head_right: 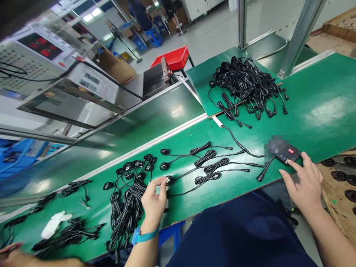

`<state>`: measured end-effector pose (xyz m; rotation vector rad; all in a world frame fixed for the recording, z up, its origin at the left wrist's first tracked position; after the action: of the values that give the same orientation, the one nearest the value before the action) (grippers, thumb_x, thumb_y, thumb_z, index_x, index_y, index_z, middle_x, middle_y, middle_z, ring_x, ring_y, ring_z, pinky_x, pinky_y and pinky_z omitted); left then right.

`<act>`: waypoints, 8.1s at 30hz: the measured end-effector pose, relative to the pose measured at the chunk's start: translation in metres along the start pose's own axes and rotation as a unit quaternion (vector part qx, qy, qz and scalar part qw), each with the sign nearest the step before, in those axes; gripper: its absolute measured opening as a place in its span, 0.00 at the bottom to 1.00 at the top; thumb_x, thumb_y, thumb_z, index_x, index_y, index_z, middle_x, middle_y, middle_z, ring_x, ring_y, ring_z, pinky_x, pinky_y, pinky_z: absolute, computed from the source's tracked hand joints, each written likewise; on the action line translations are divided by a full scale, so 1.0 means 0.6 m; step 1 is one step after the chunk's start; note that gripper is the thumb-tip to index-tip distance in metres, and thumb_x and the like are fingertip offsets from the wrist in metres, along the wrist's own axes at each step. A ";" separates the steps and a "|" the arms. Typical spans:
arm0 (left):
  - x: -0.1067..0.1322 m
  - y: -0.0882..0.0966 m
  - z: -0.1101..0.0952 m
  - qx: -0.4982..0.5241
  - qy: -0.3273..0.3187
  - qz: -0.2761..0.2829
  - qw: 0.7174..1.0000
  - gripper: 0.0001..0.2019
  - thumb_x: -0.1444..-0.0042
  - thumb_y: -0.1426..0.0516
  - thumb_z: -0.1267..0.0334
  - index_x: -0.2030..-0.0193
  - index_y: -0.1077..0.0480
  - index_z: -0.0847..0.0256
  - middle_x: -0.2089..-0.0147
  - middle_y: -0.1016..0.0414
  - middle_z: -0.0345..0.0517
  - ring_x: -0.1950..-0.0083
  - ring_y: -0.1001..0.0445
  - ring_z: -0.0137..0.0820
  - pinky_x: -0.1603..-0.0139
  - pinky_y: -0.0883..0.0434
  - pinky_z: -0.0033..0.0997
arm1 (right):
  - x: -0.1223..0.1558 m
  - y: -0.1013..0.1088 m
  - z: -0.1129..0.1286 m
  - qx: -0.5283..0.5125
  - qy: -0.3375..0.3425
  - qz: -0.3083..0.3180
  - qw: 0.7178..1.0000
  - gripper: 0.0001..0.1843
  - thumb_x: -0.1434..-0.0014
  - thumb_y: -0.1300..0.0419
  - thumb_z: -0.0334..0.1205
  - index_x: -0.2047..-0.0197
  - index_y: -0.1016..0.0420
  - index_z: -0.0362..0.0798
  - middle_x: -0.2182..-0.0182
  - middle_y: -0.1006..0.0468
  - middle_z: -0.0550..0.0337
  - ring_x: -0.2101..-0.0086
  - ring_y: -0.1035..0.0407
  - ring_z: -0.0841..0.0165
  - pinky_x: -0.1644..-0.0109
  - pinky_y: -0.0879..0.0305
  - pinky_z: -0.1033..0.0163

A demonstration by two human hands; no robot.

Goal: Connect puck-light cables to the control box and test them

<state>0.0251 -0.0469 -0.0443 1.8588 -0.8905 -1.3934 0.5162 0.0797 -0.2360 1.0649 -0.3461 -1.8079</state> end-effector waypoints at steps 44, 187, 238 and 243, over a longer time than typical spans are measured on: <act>-0.106 -0.089 -0.170 0.026 -0.179 0.082 0.980 0.09 0.31 0.44 0.59 0.49 0.26 0.58 0.49 0.20 0.52 0.46 0.23 0.42 0.41 0.28 0.45 | -0.041 -0.001 0.078 -0.229 0.041 0.171 0.957 0.15 0.29 0.41 0.49 0.48 0.21 0.50 0.54 0.18 0.53 0.75 0.32 0.72 0.59 0.27 0.59; -0.132 -0.056 0.038 0.071 0.097 0.101 0.987 0.20 0.39 0.40 0.44 0.55 0.22 0.60 0.57 0.21 0.49 0.57 0.24 0.36 0.54 0.26 0.36 | -0.002 0.009 0.000 -0.035 -0.017 0.032 0.999 0.23 0.31 0.44 0.59 0.42 0.29 0.53 0.27 0.41 0.47 0.28 0.47 0.52 0.24 0.51 0.46; -0.197 -0.087 0.104 0.103 0.226 0.044 0.968 0.16 0.44 0.43 0.48 0.60 0.34 0.59 0.65 0.25 0.43 0.70 0.23 0.34 0.66 0.23 0.35 | 0.001 0.004 -0.010 -0.082 -0.033 -0.005 0.996 0.23 0.31 0.41 0.56 0.41 0.26 0.51 0.28 0.40 0.47 0.32 0.39 0.47 0.26 0.49 0.35; -0.186 -0.085 0.105 0.075 0.213 0.049 0.973 0.18 0.44 0.44 0.45 0.61 0.33 0.59 0.64 0.25 0.44 0.67 0.22 0.35 0.65 0.23 0.35 | -0.006 0.013 -0.007 -0.080 -0.016 -0.053 0.995 0.17 0.32 0.37 0.50 0.45 0.23 0.50 0.30 0.35 0.48 0.35 0.35 0.46 0.30 0.40 0.37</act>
<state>-0.0517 0.0673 -0.0407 2.0872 -0.8666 -0.8370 0.5246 0.0798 -0.2317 0.9577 -0.1628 -1.9135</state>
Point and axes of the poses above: each hand's wrist, its own x-axis away from the middle knuckle, its own y-axis out of the back of the hand, z = x × y, the point moved 1 cm from there along -x, towards the middle knuckle
